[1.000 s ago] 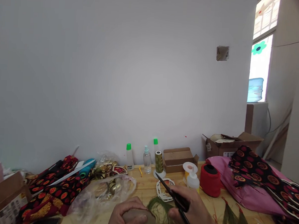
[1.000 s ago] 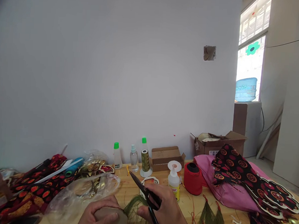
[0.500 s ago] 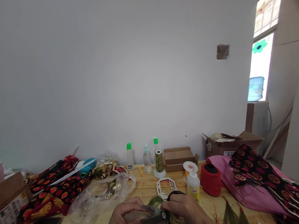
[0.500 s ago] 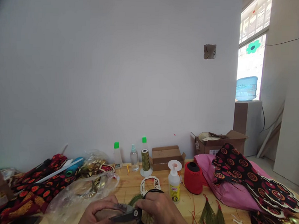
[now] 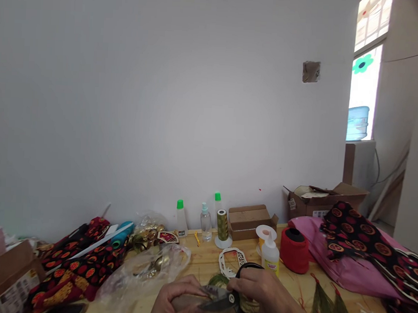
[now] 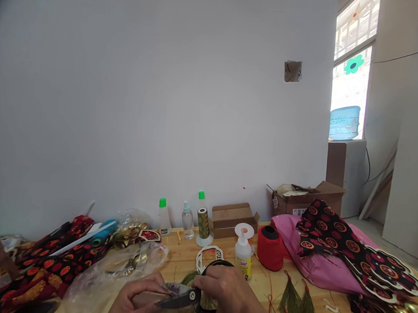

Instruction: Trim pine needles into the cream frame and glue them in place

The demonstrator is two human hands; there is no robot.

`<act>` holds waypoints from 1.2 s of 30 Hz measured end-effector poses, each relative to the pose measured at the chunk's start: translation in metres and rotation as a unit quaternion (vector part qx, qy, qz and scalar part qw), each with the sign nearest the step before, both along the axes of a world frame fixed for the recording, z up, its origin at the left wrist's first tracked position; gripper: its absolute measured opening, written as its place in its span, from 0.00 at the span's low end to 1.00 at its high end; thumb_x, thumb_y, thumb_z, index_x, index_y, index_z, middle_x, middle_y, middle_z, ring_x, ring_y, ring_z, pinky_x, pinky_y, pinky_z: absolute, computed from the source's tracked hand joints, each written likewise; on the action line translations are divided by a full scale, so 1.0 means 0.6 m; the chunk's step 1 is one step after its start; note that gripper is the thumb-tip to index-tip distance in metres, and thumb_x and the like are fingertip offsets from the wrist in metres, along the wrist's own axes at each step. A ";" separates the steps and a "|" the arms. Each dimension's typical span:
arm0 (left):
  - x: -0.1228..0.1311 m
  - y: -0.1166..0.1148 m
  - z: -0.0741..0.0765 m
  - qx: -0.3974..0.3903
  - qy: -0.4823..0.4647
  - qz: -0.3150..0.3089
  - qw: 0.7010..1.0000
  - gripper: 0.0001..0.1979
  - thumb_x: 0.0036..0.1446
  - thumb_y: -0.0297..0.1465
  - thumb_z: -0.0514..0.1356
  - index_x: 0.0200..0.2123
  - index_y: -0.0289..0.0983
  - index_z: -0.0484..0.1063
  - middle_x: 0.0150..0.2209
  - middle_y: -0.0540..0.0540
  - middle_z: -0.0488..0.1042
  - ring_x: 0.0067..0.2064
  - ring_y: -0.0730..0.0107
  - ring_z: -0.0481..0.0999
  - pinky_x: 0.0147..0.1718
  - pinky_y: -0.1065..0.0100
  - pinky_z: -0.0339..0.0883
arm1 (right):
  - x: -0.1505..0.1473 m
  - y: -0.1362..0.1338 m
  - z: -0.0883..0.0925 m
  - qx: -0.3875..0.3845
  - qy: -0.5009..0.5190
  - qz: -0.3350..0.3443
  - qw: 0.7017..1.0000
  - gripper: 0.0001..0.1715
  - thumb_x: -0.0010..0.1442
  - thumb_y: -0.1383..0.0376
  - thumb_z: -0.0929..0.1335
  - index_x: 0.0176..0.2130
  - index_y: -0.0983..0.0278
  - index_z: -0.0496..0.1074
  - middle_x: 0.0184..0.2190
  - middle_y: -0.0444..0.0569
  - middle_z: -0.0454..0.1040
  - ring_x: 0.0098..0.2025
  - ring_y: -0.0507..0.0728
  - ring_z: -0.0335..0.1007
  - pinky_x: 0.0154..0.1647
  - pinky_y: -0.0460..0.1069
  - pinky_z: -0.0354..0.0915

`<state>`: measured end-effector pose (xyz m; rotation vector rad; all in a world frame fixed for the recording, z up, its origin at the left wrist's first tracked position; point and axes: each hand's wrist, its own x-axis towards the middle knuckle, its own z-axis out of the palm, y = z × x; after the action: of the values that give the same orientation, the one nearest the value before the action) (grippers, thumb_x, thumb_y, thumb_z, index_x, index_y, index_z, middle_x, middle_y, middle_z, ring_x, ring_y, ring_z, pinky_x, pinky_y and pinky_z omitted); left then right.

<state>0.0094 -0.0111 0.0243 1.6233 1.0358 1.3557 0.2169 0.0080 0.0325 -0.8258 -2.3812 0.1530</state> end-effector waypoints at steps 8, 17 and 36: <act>-0.006 0.009 -0.010 0.010 -0.001 -0.016 1.000 0.07 0.36 0.36 0.65 0.21 0.39 0.78 0.21 0.47 0.72 0.24 0.71 0.68 0.24 0.73 0.60 | -0.003 0.000 -0.003 0.007 0.001 0.016 1.000 0.18 0.39 0.62 0.73 0.33 0.65 0.73 0.22 0.45 0.71 0.23 0.51 0.63 0.20 0.44 0.50; 0.005 -0.003 0.001 -0.017 0.010 0.006 1.000 0.07 0.35 0.36 0.66 0.18 0.38 0.77 0.19 0.49 0.70 0.23 0.74 0.66 0.24 0.74 0.58 | 0.002 0.002 -0.001 -0.035 -0.019 0.024 0.999 0.14 0.38 0.66 0.73 0.30 0.63 0.72 0.21 0.42 0.69 0.22 0.49 0.61 0.19 0.42 0.49; -0.013 0.008 -0.019 0.009 0.049 -0.026 0.998 0.04 0.38 0.32 0.65 0.22 0.38 0.77 0.21 0.49 0.72 0.24 0.73 0.67 0.26 0.73 0.59 | 0.002 -0.012 0.003 -0.050 -0.035 -0.024 0.998 0.08 0.38 0.69 0.71 0.25 0.62 0.70 0.19 0.39 0.66 0.22 0.49 0.58 0.22 0.42 0.50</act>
<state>0.0017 -0.0061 0.0129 1.7325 1.0324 1.2657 0.2180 0.0010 0.0344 -0.9481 -2.4344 0.2296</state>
